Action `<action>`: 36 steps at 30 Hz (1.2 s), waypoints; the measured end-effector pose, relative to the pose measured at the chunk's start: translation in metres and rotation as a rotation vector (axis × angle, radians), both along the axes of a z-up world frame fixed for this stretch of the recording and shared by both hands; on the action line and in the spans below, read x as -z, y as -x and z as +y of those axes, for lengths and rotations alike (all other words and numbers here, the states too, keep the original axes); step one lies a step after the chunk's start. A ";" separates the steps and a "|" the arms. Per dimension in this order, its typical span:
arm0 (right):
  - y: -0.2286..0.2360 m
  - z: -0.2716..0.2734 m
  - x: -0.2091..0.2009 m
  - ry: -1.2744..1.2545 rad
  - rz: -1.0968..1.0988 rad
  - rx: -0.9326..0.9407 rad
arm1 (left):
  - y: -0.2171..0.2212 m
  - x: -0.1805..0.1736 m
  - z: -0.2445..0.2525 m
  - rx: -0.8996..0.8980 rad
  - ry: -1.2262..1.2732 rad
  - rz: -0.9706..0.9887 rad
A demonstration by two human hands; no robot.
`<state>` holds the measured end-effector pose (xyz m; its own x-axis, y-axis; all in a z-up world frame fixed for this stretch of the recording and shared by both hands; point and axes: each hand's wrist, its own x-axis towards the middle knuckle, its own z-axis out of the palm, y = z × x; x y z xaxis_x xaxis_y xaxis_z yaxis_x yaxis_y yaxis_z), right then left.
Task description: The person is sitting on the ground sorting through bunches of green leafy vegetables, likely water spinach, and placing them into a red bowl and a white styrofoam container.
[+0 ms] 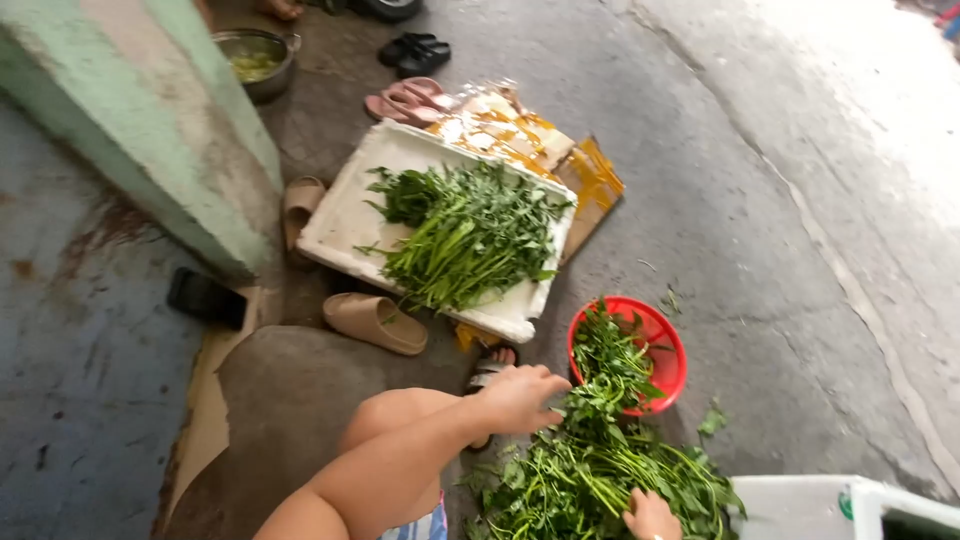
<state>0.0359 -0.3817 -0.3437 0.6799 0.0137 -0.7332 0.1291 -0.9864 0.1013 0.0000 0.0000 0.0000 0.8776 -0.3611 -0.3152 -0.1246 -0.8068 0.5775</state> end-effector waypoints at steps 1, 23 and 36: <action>-0.005 -0.006 -0.007 -0.005 -0.003 -0.008 | 0.002 0.002 -0.001 -0.008 -0.005 -0.003; 0.147 0.048 -0.224 -1.060 -0.714 0.966 | 0.046 0.107 -0.105 -0.304 0.502 0.268; 0.187 0.108 -0.221 -1.171 -0.718 0.702 | 0.096 0.113 -0.129 -0.686 0.928 0.575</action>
